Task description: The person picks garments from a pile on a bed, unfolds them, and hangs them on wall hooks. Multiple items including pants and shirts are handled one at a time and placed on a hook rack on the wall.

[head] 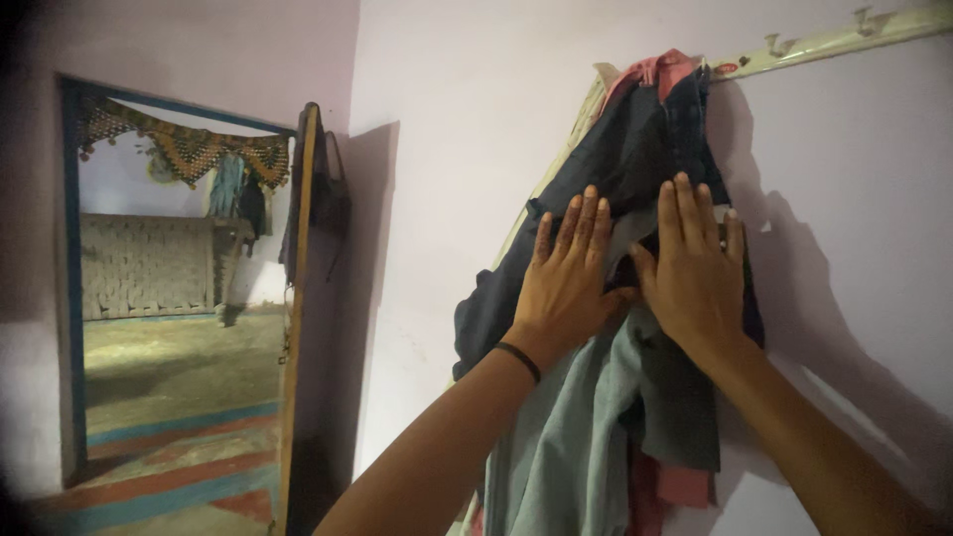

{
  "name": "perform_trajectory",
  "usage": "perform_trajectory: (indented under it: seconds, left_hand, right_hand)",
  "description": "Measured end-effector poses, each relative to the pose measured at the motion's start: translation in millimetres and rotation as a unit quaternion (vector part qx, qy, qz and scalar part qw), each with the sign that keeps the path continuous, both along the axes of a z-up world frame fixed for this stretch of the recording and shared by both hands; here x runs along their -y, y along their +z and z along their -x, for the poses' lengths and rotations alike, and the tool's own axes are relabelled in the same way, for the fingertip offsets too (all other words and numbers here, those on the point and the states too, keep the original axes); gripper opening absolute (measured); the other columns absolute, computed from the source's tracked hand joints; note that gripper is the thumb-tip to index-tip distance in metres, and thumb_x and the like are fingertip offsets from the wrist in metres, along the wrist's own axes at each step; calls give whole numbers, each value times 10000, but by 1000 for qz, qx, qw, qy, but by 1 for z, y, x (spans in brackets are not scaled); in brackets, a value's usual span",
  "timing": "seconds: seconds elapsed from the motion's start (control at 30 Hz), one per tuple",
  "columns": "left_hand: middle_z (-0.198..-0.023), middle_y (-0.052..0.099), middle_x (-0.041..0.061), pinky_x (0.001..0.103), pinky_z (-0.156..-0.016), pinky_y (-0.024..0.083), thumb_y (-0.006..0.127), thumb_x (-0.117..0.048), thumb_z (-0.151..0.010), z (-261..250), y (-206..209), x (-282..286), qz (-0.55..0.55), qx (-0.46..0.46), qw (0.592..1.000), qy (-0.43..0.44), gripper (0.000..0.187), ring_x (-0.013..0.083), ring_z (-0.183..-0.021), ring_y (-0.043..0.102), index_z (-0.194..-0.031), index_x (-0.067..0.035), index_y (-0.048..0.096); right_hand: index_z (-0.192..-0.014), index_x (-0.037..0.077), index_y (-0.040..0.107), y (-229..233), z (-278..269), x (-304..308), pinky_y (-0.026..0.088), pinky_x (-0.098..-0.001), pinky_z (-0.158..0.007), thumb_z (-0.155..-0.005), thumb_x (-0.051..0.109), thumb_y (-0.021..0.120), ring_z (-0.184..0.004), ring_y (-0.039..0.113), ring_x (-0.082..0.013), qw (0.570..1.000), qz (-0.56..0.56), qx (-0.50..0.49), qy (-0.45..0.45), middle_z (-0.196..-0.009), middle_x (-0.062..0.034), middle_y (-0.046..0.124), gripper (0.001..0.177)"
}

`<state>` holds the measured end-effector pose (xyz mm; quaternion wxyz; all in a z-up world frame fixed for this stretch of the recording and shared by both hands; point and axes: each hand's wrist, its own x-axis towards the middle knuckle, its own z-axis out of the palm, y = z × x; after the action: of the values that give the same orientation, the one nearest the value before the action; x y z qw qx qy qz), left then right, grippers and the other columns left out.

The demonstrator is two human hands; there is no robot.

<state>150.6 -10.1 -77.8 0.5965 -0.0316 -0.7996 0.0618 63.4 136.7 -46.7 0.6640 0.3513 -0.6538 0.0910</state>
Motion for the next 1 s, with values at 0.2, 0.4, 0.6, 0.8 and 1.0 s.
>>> perform_trajectory:
  seconds: [0.2, 0.4, 0.6, 0.8, 1.0]
  left_hand:
    - [-1669, 110, 209, 542, -1246, 48, 601, -643, -861, -14, -8, 5, -35, 51, 998, -1, 1076, 306, -1561, 72, -1562, 41, 155]
    - [-1705, 119, 186, 516, -1268, 86, 636, -574, -866, -43, -28, 24, -8, 71, 993, 95, 1067, 285, -1586, 91, -1607, 22, 152]
    - [-1670, 125, 196, 558, -1233, 83, 631, -622, -836, -78, -44, 44, -36, 89, 989, 111, 1080, 294, -1548, 98, -1565, 13, 149]
    - [-1661, 159, 214, 557, -1240, 70, 648, -607, -858, -129, -70, 77, -68, 136, 972, 182, 1065, 314, -1557, 99, -1563, 40, 180]
    - [-1639, 170, 259, 567, -1247, 62, 682, -569, -860, -198, -96, 103, -87, 162, 956, 230, 1038, 359, -1555, 109, -1545, 60, 221]
  right_hand:
    - [-1565, -37, 375, -4, -19, 2, 259, -555, -1221, -929, 410, 636, -1524, 350, -362, 1000, -30, -4, 2, -1645, -219, 377, 819]
    - [-1546, -33, 401, -10, -42, 12, 272, -531, -1222, -908, 402, 645, -1522, 347, -360, 998, -62, -14, 11, -1631, -209, 384, 810]
    - [-1504, -37, 426, -24, -59, 36, 284, -531, -1196, -931, 465, 615, -1498, 347, -379, 993, -105, 13, 52, -1599, -227, 395, 785]
    - [-1483, -63, 423, -45, -74, 73, 308, -525, -1172, -901, 483, 627, -1489, 348, -394, 984, -119, 55, 120, -1586, -258, 389, 824]
    - [-1453, -54, 458, -80, -101, 110, 329, -518, -1150, -857, 504, 661, -1455, 364, -415, 974, -140, 102, 142, -1546, -264, 414, 841]
